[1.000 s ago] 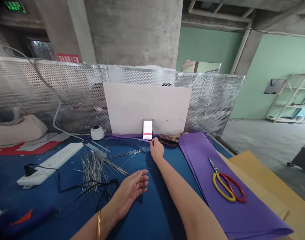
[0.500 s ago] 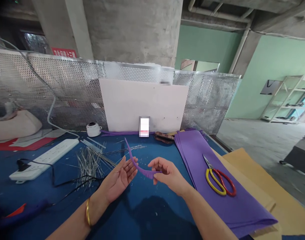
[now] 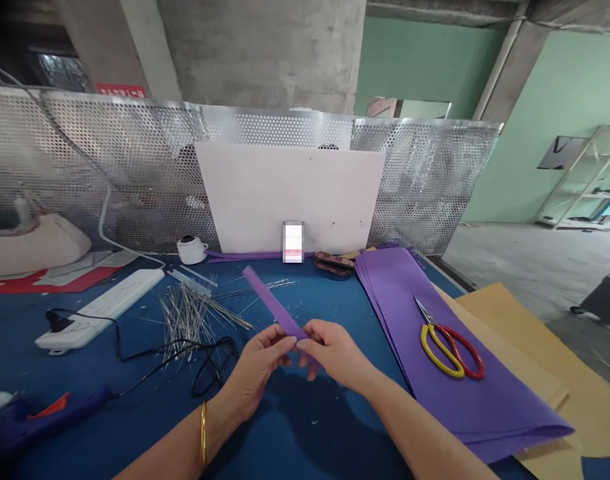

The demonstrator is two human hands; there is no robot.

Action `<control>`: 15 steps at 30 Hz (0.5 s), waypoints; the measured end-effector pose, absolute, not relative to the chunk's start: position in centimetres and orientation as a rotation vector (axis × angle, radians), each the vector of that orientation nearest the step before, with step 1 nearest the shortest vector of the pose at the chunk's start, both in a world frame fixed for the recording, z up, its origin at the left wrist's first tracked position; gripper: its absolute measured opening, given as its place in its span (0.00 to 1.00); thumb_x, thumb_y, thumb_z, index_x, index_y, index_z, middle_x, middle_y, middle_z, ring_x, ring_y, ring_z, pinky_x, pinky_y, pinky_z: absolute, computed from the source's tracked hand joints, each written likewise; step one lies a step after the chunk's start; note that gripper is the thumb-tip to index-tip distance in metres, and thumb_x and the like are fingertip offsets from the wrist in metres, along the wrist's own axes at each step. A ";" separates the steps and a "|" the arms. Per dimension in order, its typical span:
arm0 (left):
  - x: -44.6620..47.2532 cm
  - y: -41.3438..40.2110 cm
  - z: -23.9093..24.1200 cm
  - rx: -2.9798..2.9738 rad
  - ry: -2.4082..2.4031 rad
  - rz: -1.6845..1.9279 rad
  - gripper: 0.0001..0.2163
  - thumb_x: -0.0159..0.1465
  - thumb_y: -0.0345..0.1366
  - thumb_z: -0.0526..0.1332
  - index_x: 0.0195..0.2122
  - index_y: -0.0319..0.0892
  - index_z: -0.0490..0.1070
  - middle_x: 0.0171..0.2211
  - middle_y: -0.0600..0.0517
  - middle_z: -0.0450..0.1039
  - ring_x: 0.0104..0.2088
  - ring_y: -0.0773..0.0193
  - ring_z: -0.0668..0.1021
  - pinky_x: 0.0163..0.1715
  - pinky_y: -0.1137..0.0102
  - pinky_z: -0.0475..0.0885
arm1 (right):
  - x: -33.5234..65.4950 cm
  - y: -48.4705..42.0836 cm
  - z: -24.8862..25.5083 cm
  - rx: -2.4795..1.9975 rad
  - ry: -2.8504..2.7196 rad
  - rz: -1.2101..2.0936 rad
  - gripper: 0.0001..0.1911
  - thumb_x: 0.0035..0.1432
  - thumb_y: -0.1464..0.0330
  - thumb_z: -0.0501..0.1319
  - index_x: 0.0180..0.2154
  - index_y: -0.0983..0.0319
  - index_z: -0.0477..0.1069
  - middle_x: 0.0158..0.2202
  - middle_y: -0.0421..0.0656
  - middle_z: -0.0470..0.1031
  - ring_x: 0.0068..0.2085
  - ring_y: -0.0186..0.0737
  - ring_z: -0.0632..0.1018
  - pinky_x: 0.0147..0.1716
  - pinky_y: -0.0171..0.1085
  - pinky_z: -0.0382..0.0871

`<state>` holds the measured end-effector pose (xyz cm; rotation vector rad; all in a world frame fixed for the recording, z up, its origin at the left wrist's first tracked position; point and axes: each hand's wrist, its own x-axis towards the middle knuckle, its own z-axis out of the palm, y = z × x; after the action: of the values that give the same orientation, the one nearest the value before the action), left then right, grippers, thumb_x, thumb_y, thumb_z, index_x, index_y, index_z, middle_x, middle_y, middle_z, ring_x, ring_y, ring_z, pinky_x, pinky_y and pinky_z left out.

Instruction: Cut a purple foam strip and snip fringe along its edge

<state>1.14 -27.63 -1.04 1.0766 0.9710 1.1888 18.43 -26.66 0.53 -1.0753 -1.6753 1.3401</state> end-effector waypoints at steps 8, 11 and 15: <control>-0.9 -28.1 -0.2 1.505 1.275 1.492 0.14 0.62 0.39 0.62 0.49 0.46 0.75 0.51 0.45 0.74 0.54 0.50 0.72 0.56 0.54 0.64 | 21.6 -26.0 2.3 -1.105 -1.528 1.081 0.13 0.64 0.58 0.57 0.38 0.61 0.68 0.23 0.36 0.71 0.18 0.29 0.67 0.18 0.29 0.61; -1.5 -28.8 0.8 1.974 1.176 1.565 0.16 0.63 0.35 0.62 0.53 0.48 0.73 0.56 0.49 0.73 0.61 0.52 0.66 0.63 0.55 0.54 | 22.0 -27.2 3.1 -0.979 -1.729 1.333 0.15 0.56 0.57 0.65 0.34 0.63 0.73 0.20 0.38 0.73 0.16 0.29 0.68 0.16 0.28 0.62; -1.7 -29.7 1.9 2.465 0.904 1.307 0.19 0.63 0.39 0.63 0.56 0.47 0.70 0.51 0.48 0.78 0.56 0.52 0.73 0.64 0.53 0.52 | 22.3 -27.5 2.8 -0.832 -1.816 1.601 0.20 0.52 0.53 0.67 0.34 0.66 0.75 0.17 0.39 0.74 0.12 0.28 0.66 0.11 0.27 0.59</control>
<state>-1.75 -29.67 1.89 2.4649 0.9041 1.3072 22.31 -27.47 2.84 -0.8325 -1.8163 1.6006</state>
